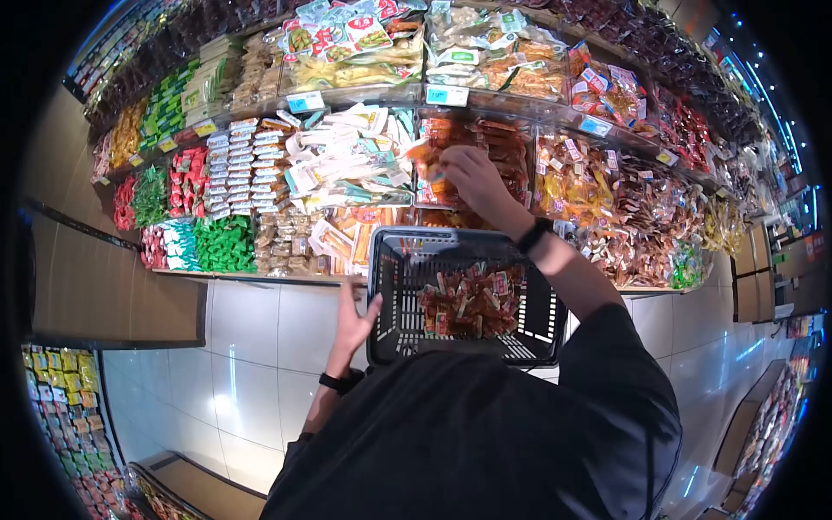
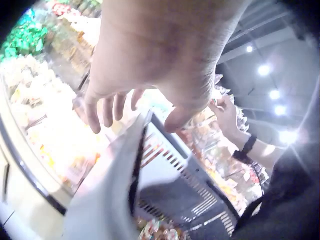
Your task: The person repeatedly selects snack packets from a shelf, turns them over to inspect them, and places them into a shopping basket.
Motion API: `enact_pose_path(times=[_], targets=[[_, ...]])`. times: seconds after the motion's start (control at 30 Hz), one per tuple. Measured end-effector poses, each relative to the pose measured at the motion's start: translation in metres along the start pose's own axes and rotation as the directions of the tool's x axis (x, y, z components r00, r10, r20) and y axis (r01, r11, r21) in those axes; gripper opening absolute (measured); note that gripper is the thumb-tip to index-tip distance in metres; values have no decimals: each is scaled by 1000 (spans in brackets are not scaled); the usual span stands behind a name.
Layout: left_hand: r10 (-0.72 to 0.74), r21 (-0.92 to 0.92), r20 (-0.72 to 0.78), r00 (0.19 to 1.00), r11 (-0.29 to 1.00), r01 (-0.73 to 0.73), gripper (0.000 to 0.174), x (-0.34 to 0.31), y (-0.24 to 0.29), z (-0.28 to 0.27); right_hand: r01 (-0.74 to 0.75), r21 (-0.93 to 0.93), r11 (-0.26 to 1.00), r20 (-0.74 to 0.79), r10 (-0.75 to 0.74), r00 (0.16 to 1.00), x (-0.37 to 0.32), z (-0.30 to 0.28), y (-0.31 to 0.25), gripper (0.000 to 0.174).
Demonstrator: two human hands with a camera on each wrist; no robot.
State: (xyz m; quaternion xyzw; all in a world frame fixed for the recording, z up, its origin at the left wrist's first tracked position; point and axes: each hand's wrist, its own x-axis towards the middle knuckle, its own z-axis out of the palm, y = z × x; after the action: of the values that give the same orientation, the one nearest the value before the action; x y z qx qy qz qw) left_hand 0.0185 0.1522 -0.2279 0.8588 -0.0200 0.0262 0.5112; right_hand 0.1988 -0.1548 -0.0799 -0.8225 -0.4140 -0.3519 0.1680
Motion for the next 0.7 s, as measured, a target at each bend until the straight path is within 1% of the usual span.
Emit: enact_pose_path(times=[0.03,0.07,0.1,0.13,0.17,0.2,0.23,0.27,0.3,0.37,0.43,0.47,0.5,0.57,0.63,0.67,0.7], targets=[[-80,-191,16,997,978,81,62,8,29,-11,60,86,995,-34,-57,998,1,-19,-24,21],[-49,-399,60,997,914,69,56,16,50,-18,117,135,984,-34,-113,993,3,-42,-49,17],[-28,-685,152,988,717,126,54,26,79,-25,166,187,968,-37,-162,986,4,-63,-71,15],[49,-832,296,954,504,232,59,32,108,-35,139,205,969,-29,-136,990,5,-77,-91,15],[137,-872,405,904,354,338,61,37,118,-40,184,245,952,-38,-180,983,6,-89,-109,16],[67,-843,398,915,421,336,59,26,120,-43,228,280,932,-52,-223,973,6,-97,-123,19],[7,-808,385,923,486,333,58,18,120,-45,202,287,937,-48,-196,979,5,-102,-130,19],[-232,-923,384,894,-60,381,55,17,88,-29,232,279,932,-92,-215,972,3,-107,-135,20],[131,-879,395,909,342,332,57,20,143,-51,260,266,928,-132,-232,964,2,-113,-139,21],[359,-923,366,859,254,288,67,19,158,-63,228,205,952,-142,-202,969,-1,-128,-146,20],[278,-943,315,907,196,267,81,12,175,-69,186,173,967,-144,-162,976,-8,-137,-151,20],[353,-936,277,894,311,167,90,16,187,-69,180,168,969,-134,-158,978,-10,-141,-154,20],[383,-921,308,871,350,172,89,16,198,-73,167,165,972,-135,-146,980,-12,-142,-155,20],[255,-873,371,893,422,243,66,11,216,-78,209,191,959,-152,-182,971,-13,-142,-155,21],[292,-808,334,896,578,113,41,8,212,-78,182,205,962,-146,-153,977,-10,-147,-156,22],[272,-851,320,908,503,149,32,5,215,-77,160,216,963,-137,-133,982,-9,-148,-156,24],[270,-851,320,908,503,150,32,4,217,-76,160,218,963,-137,-132,982,-10,-147,-155,24]])
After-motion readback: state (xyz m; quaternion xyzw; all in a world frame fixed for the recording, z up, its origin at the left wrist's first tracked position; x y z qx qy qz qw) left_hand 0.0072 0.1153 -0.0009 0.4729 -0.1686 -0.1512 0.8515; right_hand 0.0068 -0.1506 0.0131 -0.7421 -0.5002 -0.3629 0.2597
